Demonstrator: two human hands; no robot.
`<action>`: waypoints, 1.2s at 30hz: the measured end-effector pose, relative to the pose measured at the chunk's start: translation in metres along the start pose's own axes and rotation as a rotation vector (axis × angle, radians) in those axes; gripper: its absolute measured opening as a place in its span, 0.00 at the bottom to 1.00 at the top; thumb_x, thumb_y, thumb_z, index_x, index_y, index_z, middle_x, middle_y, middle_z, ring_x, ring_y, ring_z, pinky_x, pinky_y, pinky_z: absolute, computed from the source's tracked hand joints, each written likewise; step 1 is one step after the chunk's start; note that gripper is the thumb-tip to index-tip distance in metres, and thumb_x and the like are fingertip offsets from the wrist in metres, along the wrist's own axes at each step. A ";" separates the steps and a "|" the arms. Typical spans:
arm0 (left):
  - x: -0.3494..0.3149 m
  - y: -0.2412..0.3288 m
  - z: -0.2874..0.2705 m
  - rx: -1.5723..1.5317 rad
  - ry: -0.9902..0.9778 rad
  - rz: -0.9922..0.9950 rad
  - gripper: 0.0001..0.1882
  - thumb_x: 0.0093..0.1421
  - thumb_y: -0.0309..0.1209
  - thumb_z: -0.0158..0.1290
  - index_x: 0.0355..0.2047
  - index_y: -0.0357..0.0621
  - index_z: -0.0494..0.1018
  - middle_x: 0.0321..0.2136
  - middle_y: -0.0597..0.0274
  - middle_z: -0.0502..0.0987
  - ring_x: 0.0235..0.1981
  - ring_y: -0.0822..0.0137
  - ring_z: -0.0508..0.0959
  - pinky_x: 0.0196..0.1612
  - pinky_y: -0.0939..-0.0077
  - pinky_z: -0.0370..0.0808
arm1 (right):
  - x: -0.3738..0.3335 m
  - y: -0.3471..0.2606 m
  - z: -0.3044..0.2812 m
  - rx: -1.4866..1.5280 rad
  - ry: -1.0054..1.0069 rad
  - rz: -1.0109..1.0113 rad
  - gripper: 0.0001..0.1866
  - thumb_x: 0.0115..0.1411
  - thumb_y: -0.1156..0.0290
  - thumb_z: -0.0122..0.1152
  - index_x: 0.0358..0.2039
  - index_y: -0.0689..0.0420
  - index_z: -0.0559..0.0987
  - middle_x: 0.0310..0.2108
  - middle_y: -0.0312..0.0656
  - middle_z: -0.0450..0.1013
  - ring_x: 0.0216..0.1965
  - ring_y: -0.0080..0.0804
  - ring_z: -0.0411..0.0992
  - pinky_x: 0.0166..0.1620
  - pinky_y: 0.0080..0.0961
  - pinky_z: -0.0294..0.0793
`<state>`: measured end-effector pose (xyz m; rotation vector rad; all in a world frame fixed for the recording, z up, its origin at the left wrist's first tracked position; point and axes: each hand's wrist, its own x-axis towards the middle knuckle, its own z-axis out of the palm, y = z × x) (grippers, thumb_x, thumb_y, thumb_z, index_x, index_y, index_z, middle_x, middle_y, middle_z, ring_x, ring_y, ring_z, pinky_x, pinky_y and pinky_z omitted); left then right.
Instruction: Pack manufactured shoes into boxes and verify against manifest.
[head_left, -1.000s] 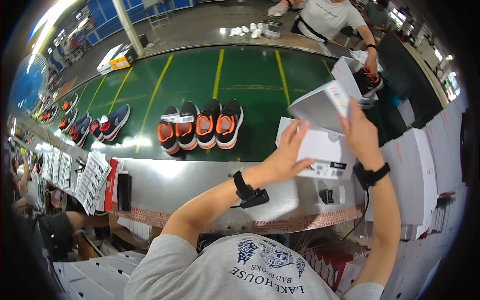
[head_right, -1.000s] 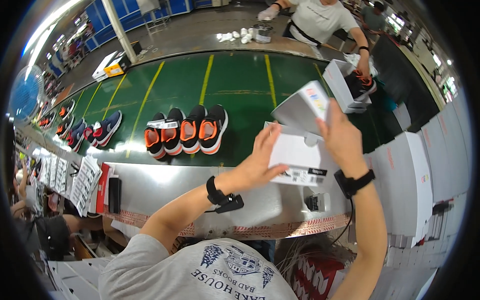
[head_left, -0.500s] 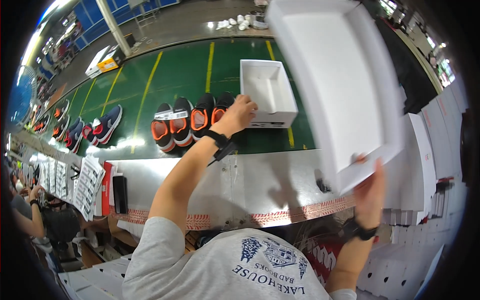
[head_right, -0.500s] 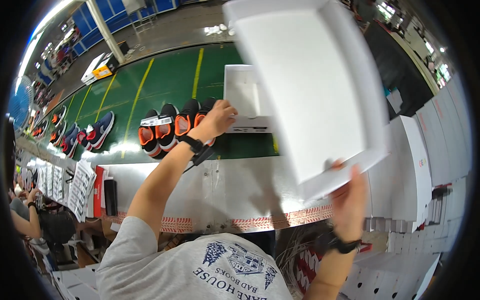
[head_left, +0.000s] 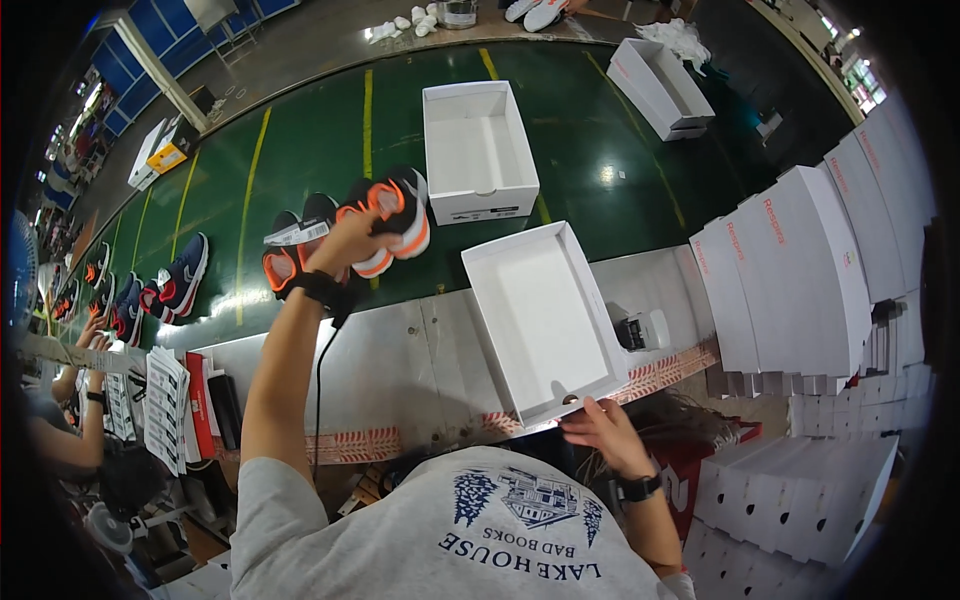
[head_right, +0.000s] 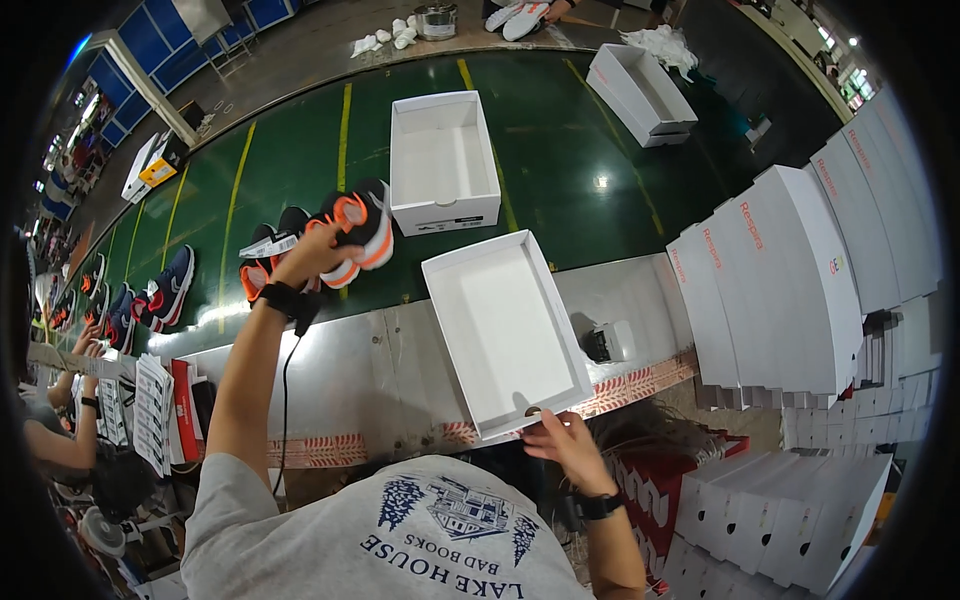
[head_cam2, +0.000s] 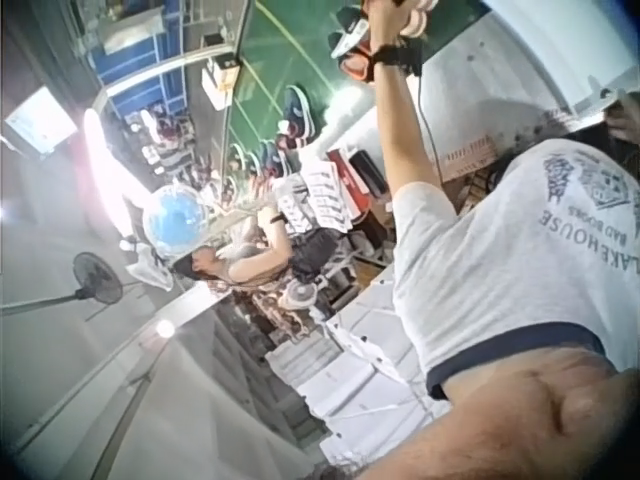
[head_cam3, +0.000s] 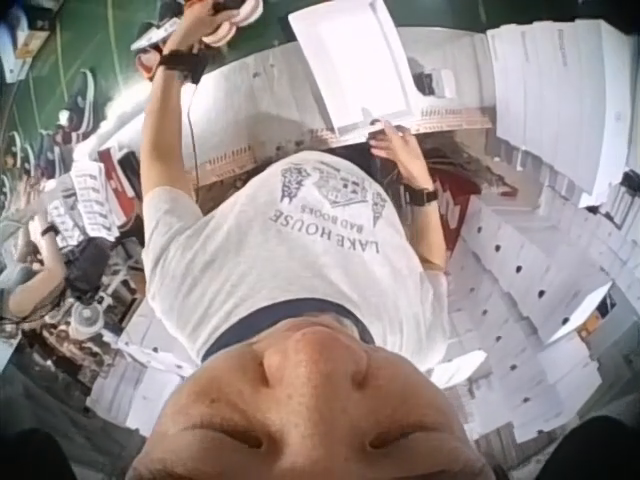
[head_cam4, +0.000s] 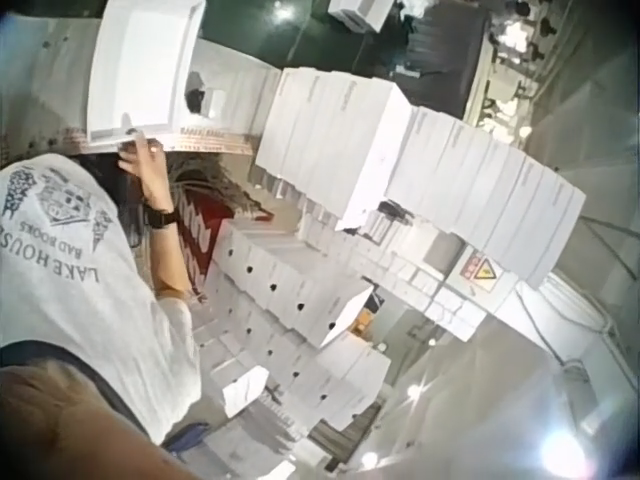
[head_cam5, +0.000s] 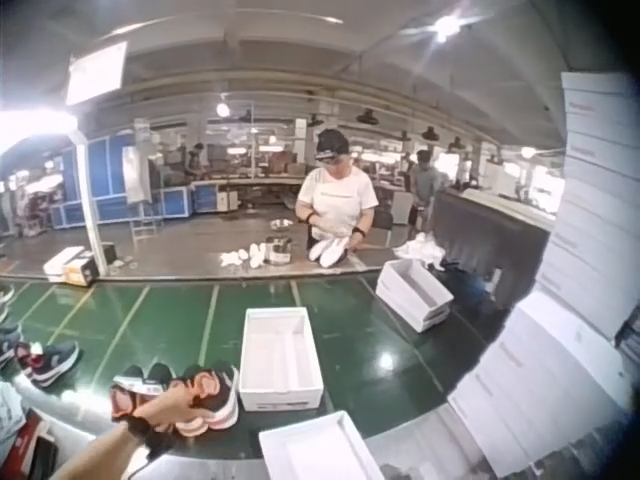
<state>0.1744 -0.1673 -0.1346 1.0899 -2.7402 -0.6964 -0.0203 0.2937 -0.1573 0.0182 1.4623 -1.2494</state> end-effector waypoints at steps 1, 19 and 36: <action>0.002 0.029 -0.024 -0.123 -0.007 -0.160 0.28 0.54 0.47 0.59 0.45 0.36 0.72 0.31 0.48 0.79 0.35 0.58 0.80 0.40 0.68 0.74 | -0.009 -0.016 -0.014 -0.297 0.062 0.038 0.23 0.63 0.57 0.56 0.48 0.65 0.67 0.38 0.51 0.73 0.33 0.37 0.77 0.32 0.30 0.80; 0.193 0.167 -0.012 -1.046 -0.151 -0.296 0.23 0.60 0.50 0.53 0.42 0.43 0.71 0.33 0.65 0.75 0.32 0.73 0.74 0.42 0.79 0.71 | 0.021 -0.146 0.002 -1.379 0.414 -1.108 0.19 0.52 0.75 0.62 0.43 0.65 0.68 0.40 0.55 0.66 0.42 0.54 0.65 0.46 0.43 0.66; 0.084 0.063 0.071 -0.071 0.244 0.162 0.19 0.51 0.35 0.61 0.40 0.39 0.70 0.39 0.44 0.73 0.40 0.48 0.75 0.44 0.61 0.72 | 0.042 -0.058 0.057 -1.642 -0.502 -1.135 0.12 0.49 0.75 0.60 0.35 0.59 0.71 0.36 0.43 0.66 0.38 0.41 0.66 0.42 0.31 0.69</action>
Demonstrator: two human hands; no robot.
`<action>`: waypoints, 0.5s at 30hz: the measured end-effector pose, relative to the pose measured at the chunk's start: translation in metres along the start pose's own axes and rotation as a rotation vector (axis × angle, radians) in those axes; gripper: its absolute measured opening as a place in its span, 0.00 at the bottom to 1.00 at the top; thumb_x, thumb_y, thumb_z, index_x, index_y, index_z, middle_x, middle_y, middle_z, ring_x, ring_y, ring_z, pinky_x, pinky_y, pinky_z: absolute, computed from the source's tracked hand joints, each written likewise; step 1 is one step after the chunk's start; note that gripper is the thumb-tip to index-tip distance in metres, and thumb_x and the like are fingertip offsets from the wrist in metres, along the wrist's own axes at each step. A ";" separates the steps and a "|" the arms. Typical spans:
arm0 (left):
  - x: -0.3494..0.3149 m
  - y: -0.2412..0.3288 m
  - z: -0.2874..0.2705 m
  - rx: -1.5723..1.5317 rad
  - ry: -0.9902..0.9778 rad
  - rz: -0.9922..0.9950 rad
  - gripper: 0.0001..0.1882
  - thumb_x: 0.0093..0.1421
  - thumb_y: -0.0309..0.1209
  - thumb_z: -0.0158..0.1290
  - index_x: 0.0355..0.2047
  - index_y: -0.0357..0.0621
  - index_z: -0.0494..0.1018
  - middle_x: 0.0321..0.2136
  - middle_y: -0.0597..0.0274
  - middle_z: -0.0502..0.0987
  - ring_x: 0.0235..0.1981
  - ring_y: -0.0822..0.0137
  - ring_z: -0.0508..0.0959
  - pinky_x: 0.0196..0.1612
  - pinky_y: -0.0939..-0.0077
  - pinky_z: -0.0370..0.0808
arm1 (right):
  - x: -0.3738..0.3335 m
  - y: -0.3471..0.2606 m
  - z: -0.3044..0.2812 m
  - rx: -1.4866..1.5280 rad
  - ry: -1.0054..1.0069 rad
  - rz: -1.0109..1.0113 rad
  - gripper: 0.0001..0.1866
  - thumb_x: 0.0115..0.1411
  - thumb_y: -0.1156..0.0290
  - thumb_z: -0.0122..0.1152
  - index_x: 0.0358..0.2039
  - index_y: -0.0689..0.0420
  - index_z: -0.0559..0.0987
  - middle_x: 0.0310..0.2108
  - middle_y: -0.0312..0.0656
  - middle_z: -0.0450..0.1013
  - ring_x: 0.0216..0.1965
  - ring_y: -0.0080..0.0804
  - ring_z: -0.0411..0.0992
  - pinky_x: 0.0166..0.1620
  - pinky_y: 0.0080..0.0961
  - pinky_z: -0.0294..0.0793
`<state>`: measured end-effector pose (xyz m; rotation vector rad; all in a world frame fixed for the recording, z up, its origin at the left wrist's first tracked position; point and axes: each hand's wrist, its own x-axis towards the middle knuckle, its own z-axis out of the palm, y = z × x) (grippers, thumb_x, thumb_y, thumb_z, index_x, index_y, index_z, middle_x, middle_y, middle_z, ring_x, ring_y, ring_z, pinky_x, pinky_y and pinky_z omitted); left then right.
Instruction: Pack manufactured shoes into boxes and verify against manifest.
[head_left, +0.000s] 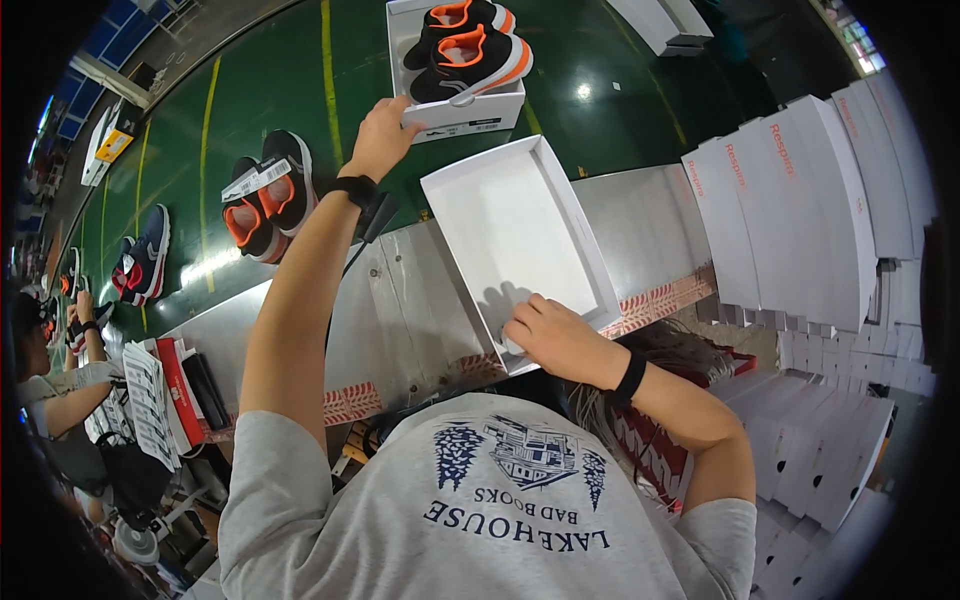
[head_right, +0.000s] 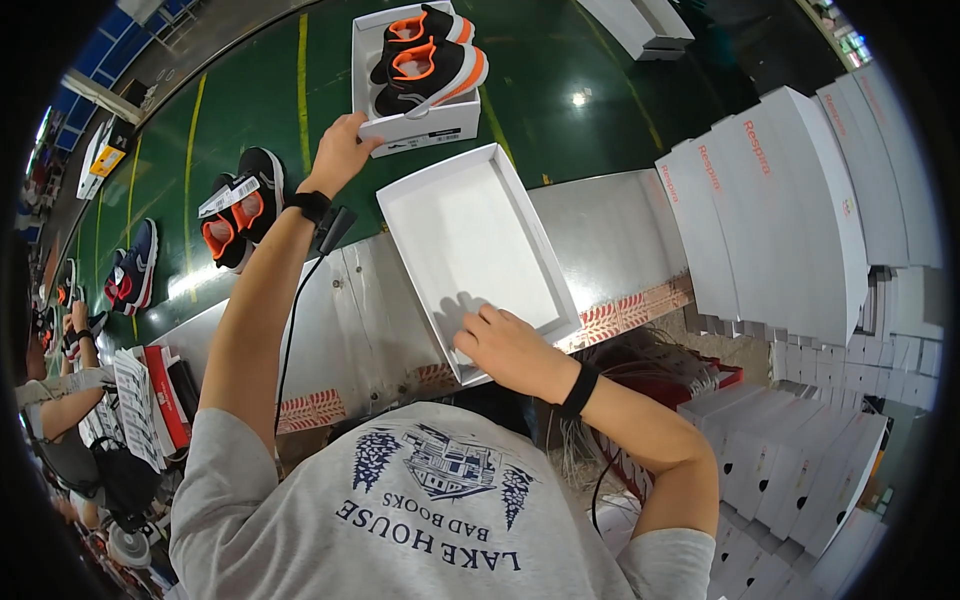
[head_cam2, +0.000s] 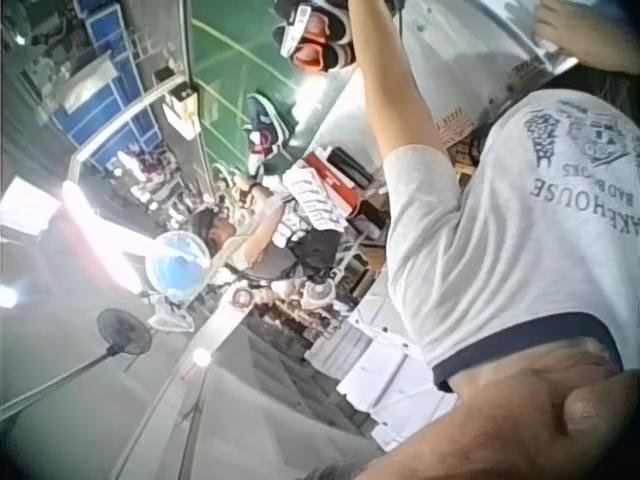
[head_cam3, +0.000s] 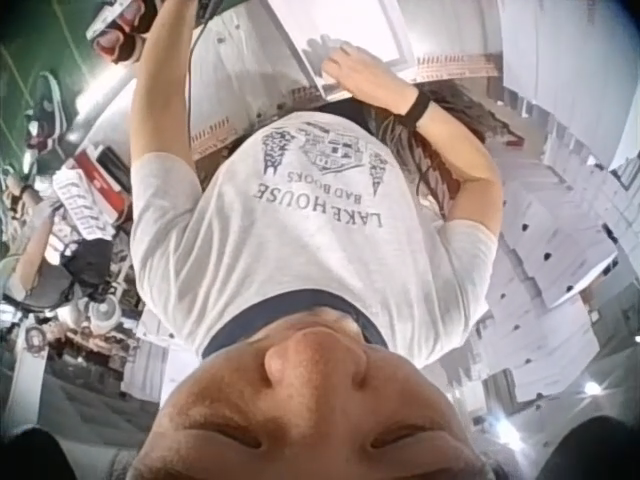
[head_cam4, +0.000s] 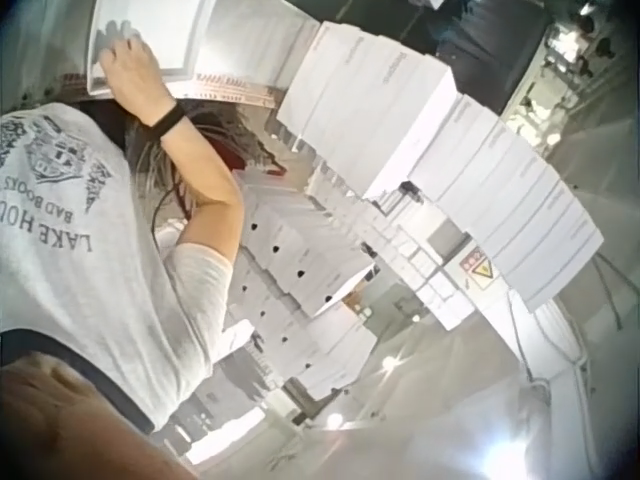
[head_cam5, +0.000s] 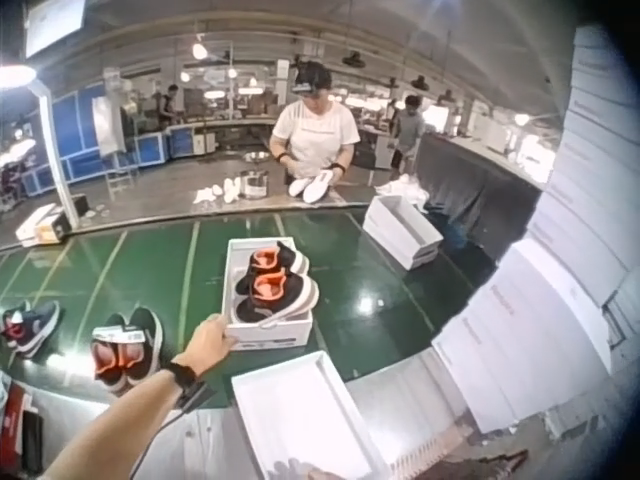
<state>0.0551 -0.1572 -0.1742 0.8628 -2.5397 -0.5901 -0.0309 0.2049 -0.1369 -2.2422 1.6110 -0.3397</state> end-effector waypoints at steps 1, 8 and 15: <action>0.002 -0.001 0.000 0.009 0.025 0.008 0.17 0.51 0.35 0.61 0.36 0.37 0.72 0.35 0.46 0.75 0.36 0.50 0.77 0.40 0.62 0.73 | -0.001 0.002 -0.004 -0.001 0.002 0.003 0.12 0.49 0.75 0.60 0.35 0.59 0.71 0.36 0.43 0.66 0.38 0.41 0.66 0.42 0.31 0.69; 0.009 0.041 -0.051 -0.089 0.005 0.008 0.17 0.52 0.38 0.60 0.32 0.34 0.74 0.27 0.44 0.77 0.30 0.51 0.78 0.35 0.64 0.73 | -0.056 0.090 -0.070 -0.140 0.619 0.705 0.15 0.54 0.75 0.61 0.39 0.66 0.69 0.37 0.54 0.67 0.40 0.54 0.66 0.45 0.40 0.68; -0.044 0.059 -0.080 -0.081 0.043 0.010 0.17 0.52 0.36 0.61 0.30 0.32 0.72 0.25 0.42 0.74 0.28 0.44 0.75 0.32 0.58 0.71 | -0.073 0.050 -0.066 -0.451 0.700 0.833 0.28 0.56 0.64 0.63 0.49 0.70 0.64 0.35 0.62 0.69 0.37 0.64 0.68 0.39 0.46 0.70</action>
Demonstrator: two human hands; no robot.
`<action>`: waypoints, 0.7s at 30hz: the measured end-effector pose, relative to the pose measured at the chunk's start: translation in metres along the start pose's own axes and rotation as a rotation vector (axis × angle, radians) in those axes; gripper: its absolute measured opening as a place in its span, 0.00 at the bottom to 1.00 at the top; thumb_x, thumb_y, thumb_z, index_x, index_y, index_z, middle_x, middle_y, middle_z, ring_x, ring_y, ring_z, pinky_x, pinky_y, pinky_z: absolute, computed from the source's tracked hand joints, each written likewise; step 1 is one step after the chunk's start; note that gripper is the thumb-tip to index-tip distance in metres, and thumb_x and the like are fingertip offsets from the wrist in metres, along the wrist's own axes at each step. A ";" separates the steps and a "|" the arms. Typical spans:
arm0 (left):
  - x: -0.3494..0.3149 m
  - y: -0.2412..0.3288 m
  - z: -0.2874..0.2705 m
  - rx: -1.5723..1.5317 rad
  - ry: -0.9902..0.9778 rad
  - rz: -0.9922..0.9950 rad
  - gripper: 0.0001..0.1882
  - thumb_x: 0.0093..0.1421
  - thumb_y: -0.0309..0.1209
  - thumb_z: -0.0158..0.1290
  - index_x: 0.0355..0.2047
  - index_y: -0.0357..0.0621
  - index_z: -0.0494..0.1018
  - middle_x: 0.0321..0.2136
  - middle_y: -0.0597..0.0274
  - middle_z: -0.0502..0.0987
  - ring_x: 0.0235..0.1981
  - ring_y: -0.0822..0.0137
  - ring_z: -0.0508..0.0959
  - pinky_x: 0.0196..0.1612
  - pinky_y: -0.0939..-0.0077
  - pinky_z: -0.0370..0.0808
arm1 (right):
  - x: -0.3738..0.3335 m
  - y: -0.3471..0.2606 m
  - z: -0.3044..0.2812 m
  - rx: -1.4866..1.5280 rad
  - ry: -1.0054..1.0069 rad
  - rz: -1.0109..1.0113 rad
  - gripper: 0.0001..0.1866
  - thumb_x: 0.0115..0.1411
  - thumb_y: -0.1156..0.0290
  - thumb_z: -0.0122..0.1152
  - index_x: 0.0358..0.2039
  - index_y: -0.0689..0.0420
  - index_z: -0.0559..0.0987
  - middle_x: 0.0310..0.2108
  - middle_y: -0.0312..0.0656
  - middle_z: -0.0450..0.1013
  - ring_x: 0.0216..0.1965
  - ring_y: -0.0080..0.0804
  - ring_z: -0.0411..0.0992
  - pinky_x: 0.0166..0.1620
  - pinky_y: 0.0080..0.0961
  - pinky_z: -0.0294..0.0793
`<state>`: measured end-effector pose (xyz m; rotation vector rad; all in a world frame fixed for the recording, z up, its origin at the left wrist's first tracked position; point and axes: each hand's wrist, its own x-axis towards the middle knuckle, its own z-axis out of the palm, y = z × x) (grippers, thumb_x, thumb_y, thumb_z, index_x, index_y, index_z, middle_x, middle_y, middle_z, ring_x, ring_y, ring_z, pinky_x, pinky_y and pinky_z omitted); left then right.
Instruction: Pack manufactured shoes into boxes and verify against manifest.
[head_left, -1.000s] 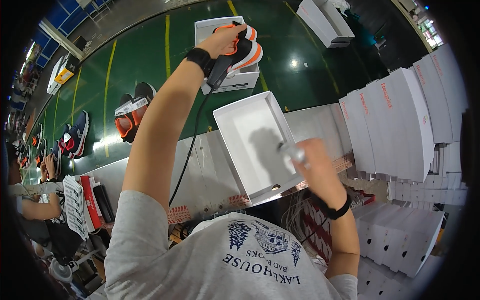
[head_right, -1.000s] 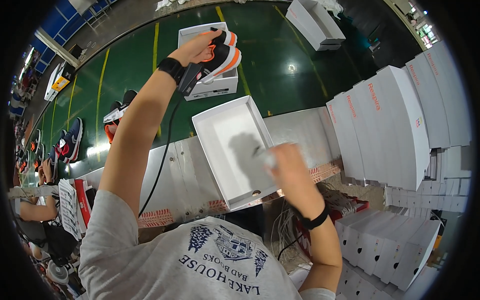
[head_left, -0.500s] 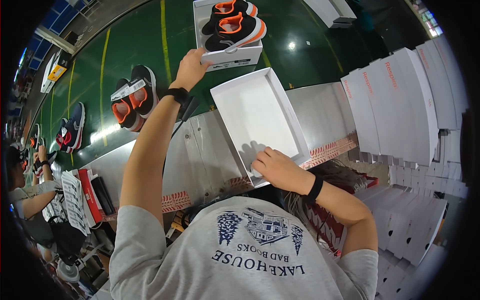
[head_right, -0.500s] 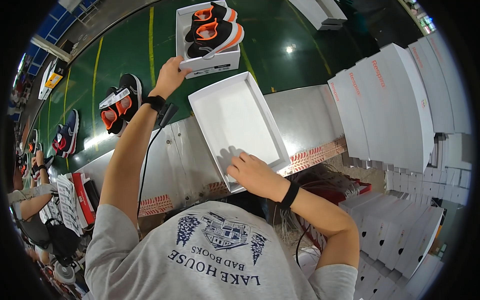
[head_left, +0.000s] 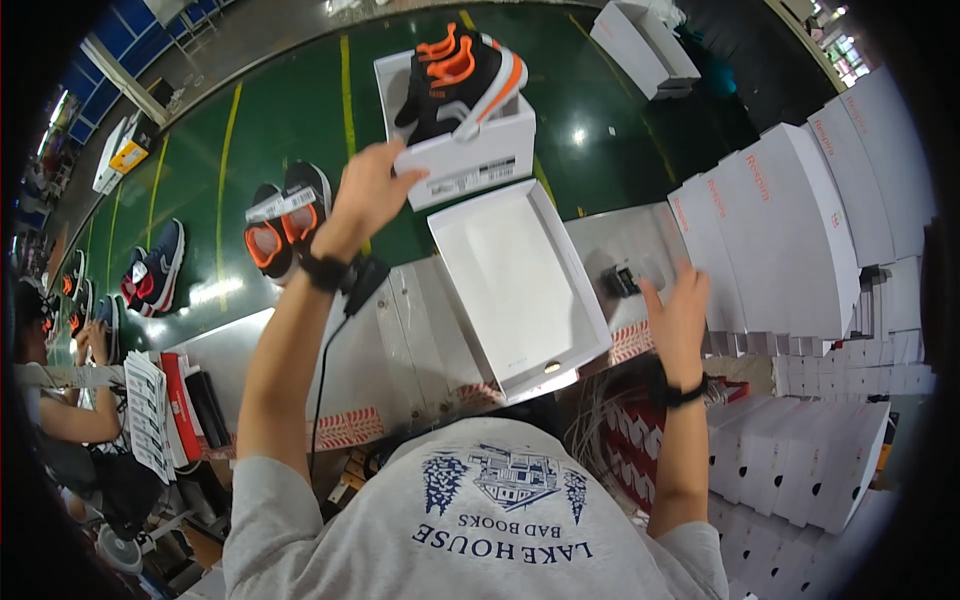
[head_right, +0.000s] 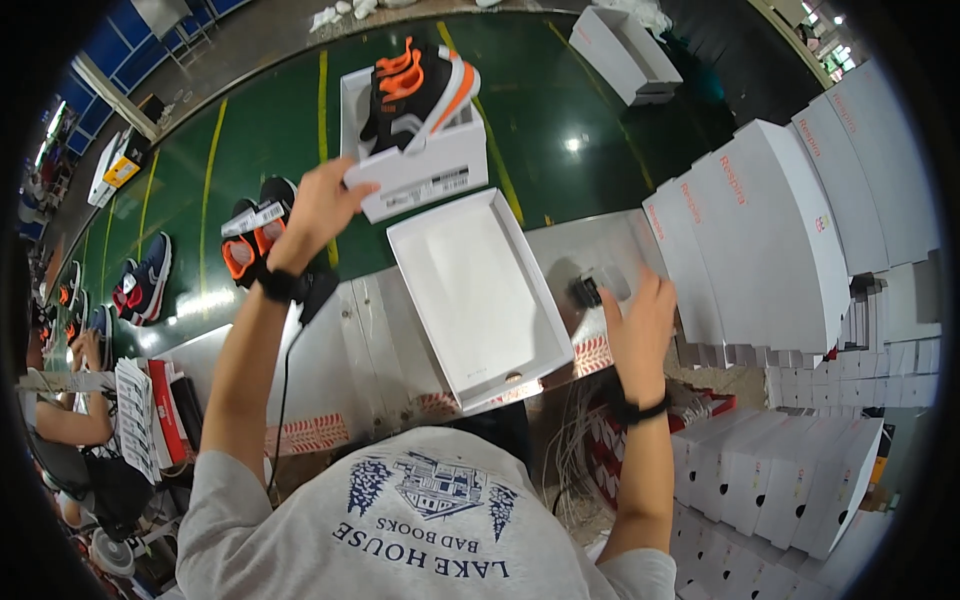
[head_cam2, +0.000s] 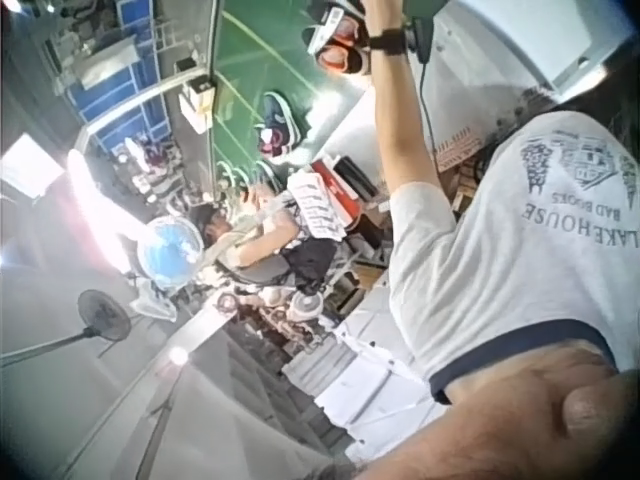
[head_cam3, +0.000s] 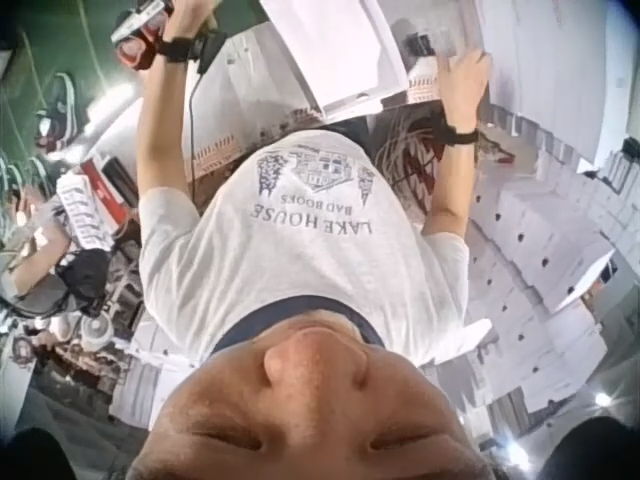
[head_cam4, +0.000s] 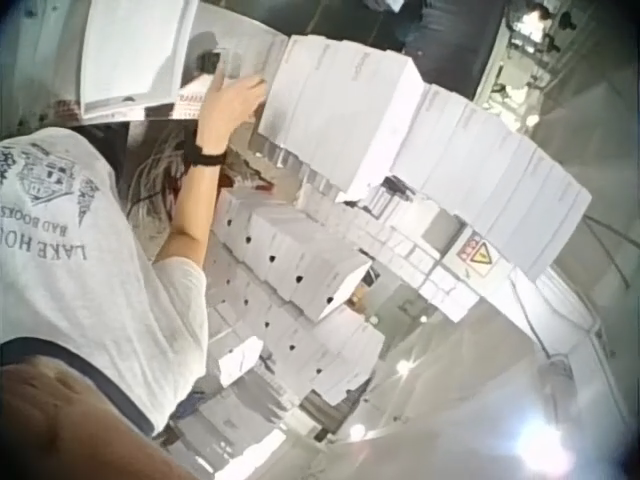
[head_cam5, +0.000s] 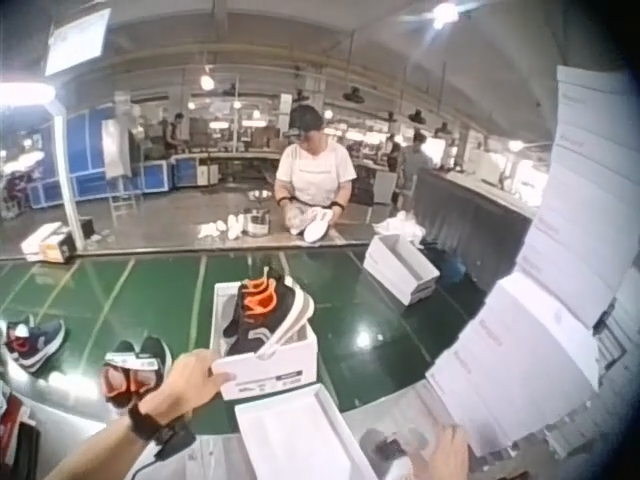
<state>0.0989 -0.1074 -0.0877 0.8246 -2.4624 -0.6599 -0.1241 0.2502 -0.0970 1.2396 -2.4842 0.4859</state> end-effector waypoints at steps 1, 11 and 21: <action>-0.009 0.004 0.000 -0.020 0.010 0.016 0.16 0.51 0.35 0.61 0.29 0.32 0.72 0.25 0.43 0.73 0.27 0.45 0.74 0.31 0.59 0.70 | -0.016 -0.003 -0.012 0.068 -0.221 0.146 0.28 0.57 0.62 0.61 0.50 0.69 0.64 0.32 0.59 0.70 0.33 0.59 0.71 0.35 0.42 0.72; -0.038 0.037 0.032 -0.165 0.085 0.129 0.13 0.51 0.31 0.61 0.29 0.34 0.70 0.25 0.47 0.72 0.23 0.47 0.74 0.26 0.60 0.70 | -0.044 -0.062 0.064 1.472 -0.765 0.968 0.25 0.68 0.69 0.39 0.59 0.61 0.43 0.39 0.62 0.69 0.33 0.47 0.77 0.37 0.37 0.82; -0.029 0.011 0.092 0.013 0.125 0.098 0.11 0.53 0.28 0.58 0.30 0.33 0.68 0.37 0.41 0.71 0.30 0.40 0.75 0.32 0.56 0.75 | 0.098 -0.093 0.181 1.617 -0.748 0.927 0.14 0.64 0.73 0.36 0.49 0.65 0.60 0.36 0.55 0.71 0.34 0.43 0.76 0.40 0.40 0.81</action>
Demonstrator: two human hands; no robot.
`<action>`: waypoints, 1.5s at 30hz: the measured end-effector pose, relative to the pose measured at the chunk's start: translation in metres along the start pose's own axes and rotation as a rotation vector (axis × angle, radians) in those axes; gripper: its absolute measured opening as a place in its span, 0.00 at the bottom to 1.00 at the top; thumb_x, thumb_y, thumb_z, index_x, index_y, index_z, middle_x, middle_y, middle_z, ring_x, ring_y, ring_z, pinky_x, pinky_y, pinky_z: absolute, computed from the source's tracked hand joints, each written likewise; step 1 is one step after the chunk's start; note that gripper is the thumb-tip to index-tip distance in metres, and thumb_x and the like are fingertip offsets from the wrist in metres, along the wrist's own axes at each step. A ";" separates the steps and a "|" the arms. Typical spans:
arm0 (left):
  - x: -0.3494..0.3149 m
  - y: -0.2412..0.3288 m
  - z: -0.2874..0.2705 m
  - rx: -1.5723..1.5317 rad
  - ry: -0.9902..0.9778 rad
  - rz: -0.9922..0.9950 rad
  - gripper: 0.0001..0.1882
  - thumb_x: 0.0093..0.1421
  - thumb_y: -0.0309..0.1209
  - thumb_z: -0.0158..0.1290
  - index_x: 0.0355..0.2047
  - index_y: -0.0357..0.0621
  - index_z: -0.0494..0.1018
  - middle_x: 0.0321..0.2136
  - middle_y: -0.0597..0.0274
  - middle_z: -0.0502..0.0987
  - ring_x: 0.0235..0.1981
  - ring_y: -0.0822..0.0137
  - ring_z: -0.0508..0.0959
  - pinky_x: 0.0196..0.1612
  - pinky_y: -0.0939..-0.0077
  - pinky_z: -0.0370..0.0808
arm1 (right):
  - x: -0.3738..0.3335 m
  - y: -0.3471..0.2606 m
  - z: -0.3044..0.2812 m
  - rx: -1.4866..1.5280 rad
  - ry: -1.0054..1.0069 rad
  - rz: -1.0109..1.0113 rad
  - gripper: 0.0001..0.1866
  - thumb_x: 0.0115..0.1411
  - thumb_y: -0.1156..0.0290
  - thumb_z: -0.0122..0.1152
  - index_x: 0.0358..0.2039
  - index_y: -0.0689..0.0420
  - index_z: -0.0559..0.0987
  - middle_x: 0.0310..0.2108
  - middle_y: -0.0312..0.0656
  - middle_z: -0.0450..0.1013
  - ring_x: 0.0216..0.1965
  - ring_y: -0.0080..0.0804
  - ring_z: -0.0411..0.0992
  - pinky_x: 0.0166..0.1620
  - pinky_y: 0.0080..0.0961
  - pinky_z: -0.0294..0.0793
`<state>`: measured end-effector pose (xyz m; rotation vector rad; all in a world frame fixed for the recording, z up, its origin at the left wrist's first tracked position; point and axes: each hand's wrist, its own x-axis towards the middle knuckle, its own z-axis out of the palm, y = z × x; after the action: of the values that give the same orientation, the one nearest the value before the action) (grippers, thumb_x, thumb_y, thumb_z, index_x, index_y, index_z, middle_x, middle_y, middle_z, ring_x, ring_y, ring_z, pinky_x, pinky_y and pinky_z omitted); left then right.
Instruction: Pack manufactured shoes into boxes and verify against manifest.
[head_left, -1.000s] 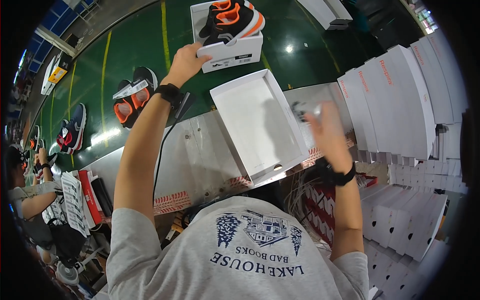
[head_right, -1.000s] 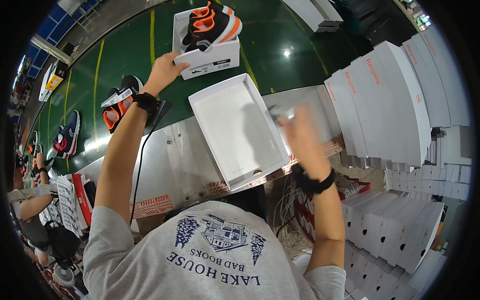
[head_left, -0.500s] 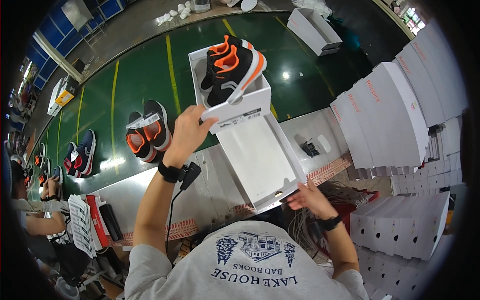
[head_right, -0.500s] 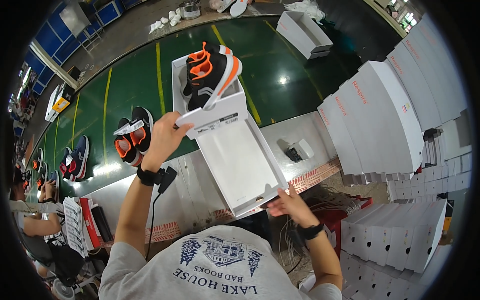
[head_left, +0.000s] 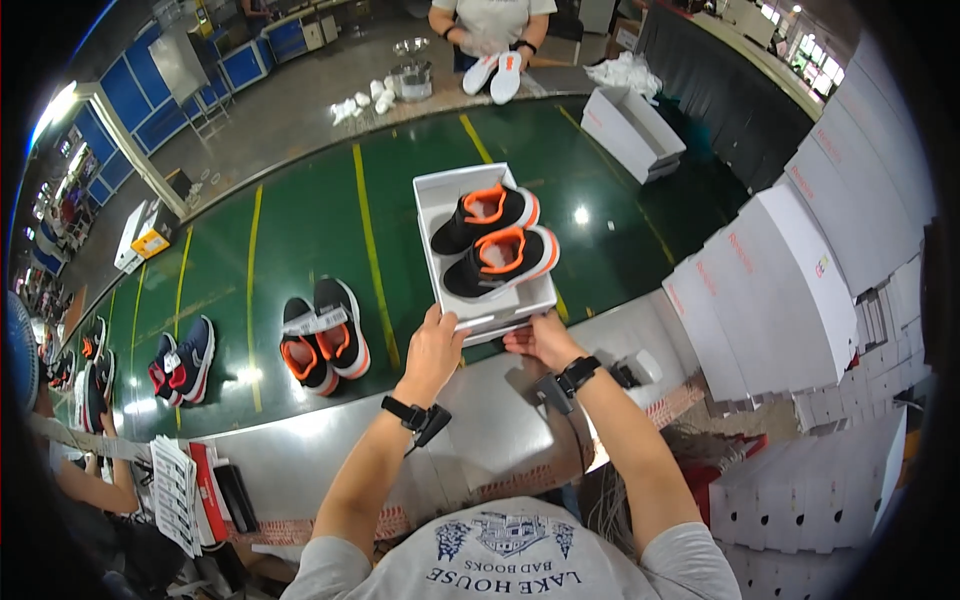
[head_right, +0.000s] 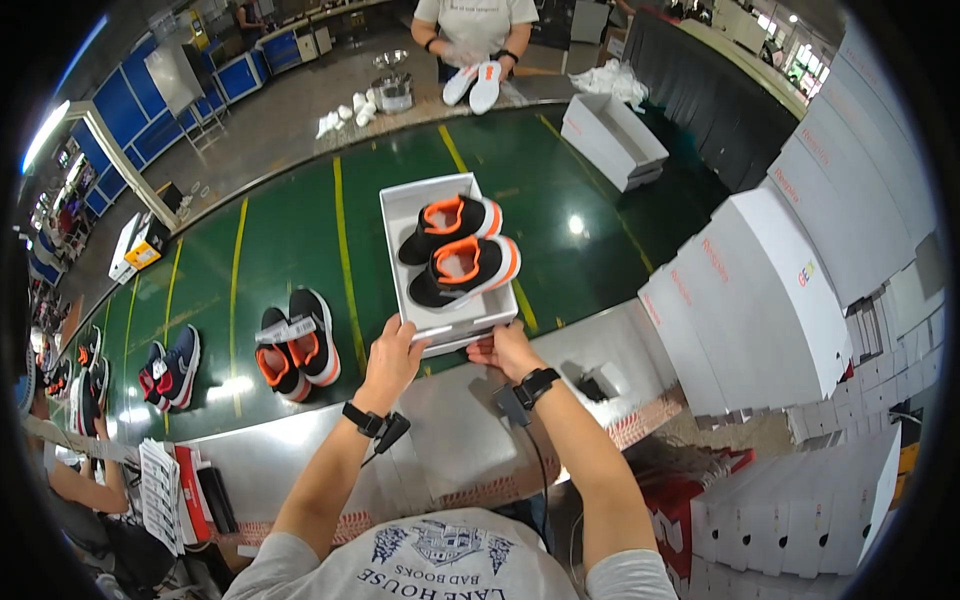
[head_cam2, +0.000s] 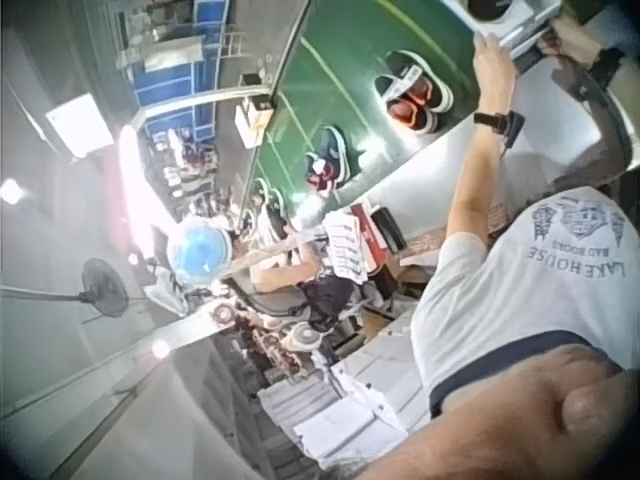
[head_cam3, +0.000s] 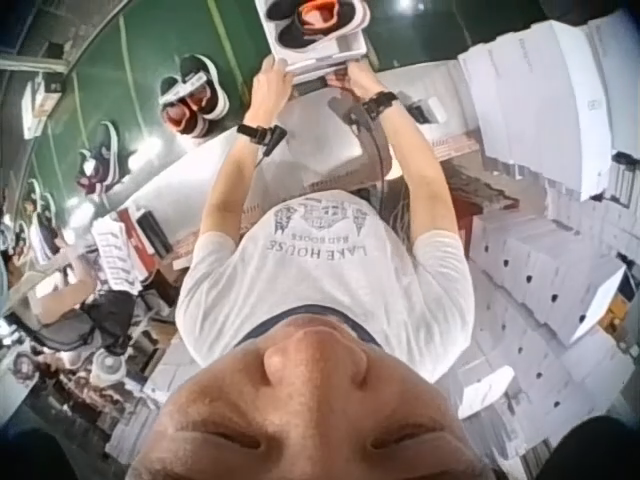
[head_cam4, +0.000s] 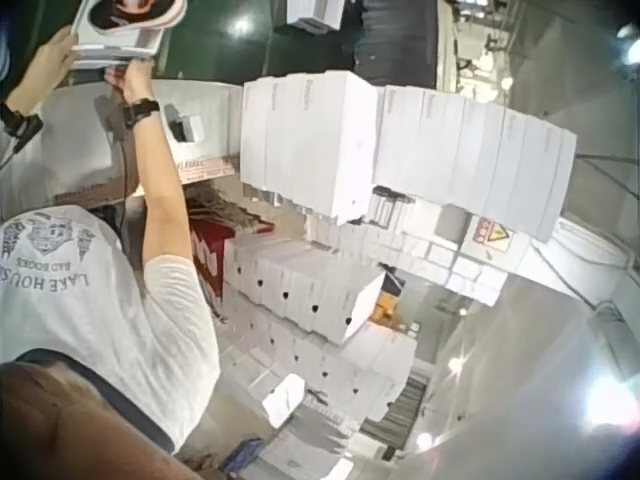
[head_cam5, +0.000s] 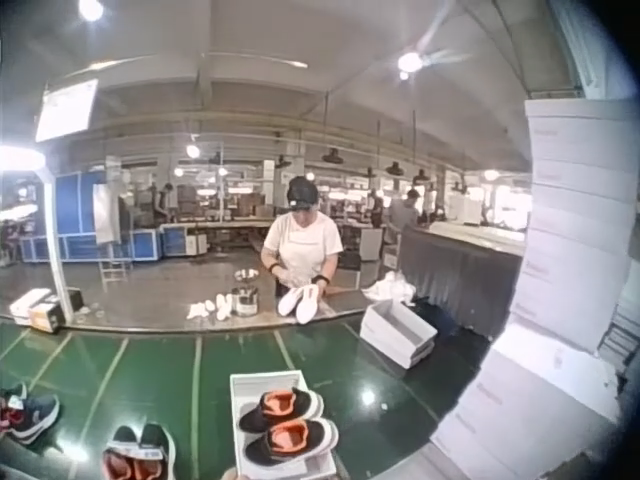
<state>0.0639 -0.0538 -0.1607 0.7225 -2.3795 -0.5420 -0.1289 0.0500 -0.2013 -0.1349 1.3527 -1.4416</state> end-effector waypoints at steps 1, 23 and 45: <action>0.001 -0.009 0.000 0.002 0.021 0.015 0.11 0.53 0.28 0.58 0.30 0.33 0.68 0.37 0.41 0.71 0.30 0.40 0.75 0.32 0.56 0.75 | 0.013 0.006 0.000 0.067 -0.070 -0.030 0.15 0.62 0.75 0.36 0.49 0.67 0.58 0.36 0.55 0.71 0.34 0.43 0.76 0.40 0.40 0.81; -0.075 -0.079 -0.091 0.567 0.022 -0.478 0.30 0.41 0.34 0.68 0.41 0.38 0.66 0.42 0.44 0.66 0.49 0.42 0.65 0.49 0.48 0.68 | 0.086 -0.010 0.121 0.222 0.111 -0.028 0.30 0.55 0.66 0.60 0.50 0.61 0.53 0.40 0.48 0.67 0.33 0.37 0.73 0.36 0.35 0.79; -0.074 -0.130 -0.146 0.597 -0.270 -0.118 0.25 0.58 0.39 0.56 0.50 0.35 0.69 0.53 0.35 0.64 0.54 0.38 0.65 0.55 0.48 0.62 | -0.340 -0.098 -0.064 -1.567 0.921 -1.418 0.11 0.48 0.80 0.58 0.34 0.56 0.79 0.28 0.39 0.73 0.27 0.33 0.72 0.27 0.27 0.73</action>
<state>0.2545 -0.1390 -0.1512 1.1063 -2.7938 0.0492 -0.0989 0.3148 0.0405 -1.9275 3.2443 -0.9233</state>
